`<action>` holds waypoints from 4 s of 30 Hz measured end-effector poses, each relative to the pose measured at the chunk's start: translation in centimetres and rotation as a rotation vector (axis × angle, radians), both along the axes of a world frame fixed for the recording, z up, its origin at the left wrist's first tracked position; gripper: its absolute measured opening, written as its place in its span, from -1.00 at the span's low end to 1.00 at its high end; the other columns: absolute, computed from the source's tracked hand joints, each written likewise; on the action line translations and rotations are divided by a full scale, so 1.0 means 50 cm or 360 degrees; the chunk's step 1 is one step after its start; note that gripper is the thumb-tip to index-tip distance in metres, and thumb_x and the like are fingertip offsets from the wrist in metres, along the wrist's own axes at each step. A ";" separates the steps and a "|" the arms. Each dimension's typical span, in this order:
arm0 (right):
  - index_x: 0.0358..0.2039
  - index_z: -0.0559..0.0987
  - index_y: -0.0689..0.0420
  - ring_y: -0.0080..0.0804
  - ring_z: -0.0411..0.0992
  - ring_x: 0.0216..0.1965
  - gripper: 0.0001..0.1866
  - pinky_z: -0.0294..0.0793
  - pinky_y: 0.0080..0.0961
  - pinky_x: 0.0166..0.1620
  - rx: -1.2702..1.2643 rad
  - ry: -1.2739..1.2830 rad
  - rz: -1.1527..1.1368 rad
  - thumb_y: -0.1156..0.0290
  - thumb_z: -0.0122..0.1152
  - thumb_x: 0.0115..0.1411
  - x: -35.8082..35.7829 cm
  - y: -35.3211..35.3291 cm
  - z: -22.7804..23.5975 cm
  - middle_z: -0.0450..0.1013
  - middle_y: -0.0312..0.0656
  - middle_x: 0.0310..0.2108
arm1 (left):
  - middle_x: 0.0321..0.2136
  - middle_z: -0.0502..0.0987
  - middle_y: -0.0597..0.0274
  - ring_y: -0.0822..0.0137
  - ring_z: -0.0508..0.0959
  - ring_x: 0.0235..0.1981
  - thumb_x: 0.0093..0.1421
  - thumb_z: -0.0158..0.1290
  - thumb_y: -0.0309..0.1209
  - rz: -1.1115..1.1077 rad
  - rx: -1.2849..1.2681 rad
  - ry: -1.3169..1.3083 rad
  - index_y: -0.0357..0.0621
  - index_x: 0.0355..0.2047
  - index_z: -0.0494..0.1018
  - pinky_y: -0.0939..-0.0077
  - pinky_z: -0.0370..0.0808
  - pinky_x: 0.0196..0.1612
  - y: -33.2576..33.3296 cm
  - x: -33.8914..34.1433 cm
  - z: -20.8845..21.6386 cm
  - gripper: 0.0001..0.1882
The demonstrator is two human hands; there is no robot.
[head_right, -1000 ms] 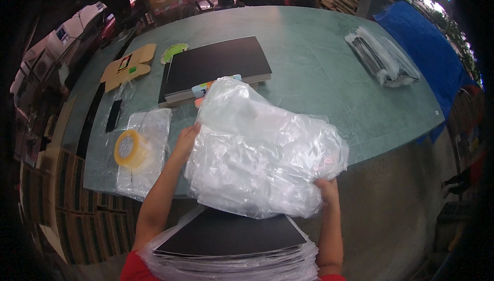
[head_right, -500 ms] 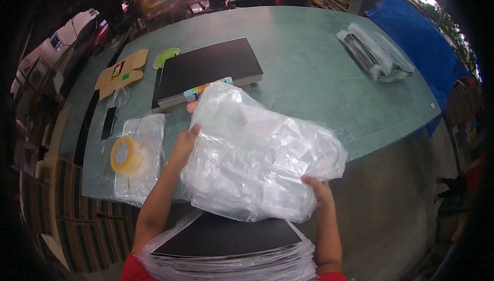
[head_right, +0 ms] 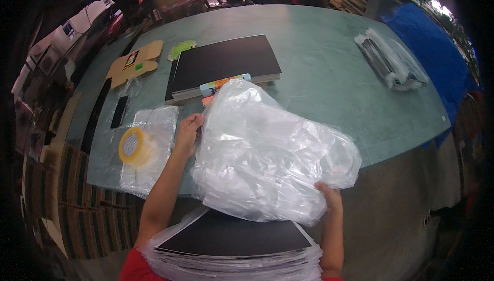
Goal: The person places a stack of paper into a plastic sleeve by hand and folds the sleeve over the top to secure it.
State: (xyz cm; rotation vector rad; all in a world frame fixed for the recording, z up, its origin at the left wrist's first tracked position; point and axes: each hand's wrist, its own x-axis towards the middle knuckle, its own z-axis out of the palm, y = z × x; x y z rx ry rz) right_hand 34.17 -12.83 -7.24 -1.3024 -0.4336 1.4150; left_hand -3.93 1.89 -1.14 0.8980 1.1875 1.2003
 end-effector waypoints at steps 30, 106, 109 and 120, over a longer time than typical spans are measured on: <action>-0.12 0.29 0.30 -0.36 0.36 -0.24 -0.36 0.36 -0.47 -0.16 -0.0143 -0.0066 0.0153 0.42 0.34 -0.24 0.000 -0.004 0.031 0.35 -0.13 -0.23 | -0.13 0.31 0.12 0.16 0.24 -0.03 -0.19 0.01 -0.48 -0.0271 0.0839 0.2106 -0.10 -0.05 0.20 0.08 0.03 0.00 0.091 0.078 0.069 -0.41; -0.14 0.24 0.31 0.06 0.16 -0.14 -0.45 0.19 -0.24 -0.08 0.1932 -0.1651 0.1141 0.27 0.13 -0.11 -0.488 0.223 0.157 0.19 0.09 -0.17 | -0.24 0.38 0.05 0.13 0.29 -0.09 0.07 -0.15 -0.15 -0.0351 0.1239 0.2045 -0.14 -0.25 0.39 0.24 0.03 0.05 -0.009 0.010 0.150 -0.64; -0.18 0.27 0.36 -0.05 0.20 -0.10 -0.49 0.16 -0.29 -0.04 0.1361 -0.0865 0.2353 0.12 -0.10 0.09 -0.419 0.136 0.162 0.20 0.13 -0.14 | -0.25 0.39 0.04 0.12 0.31 -0.11 0.04 -0.10 -0.09 -0.0437 0.1228 0.2227 -0.15 -0.25 0.39 0.23 0.09 0.01 0.001 0.008 0.125 -0.59; -0.02 0.21 0.34 -0.12 0.08 0.07 -0.40 0.02 -0.41 0.10 0.1179 -0.0174 0.2986 0.03 -0.31 0.18 -0.350 0.032 0.128 0.16 0.11 -0.01 | -0.56 0.44 0.03 0.10 0.45 -0.49 -0.10 -0.02 0.09 -0.0854 0.0793 0.2552 -0.22 -0.43 0.44 0.33 0.34 -0.41 0.051 0.072 0.171 -0.45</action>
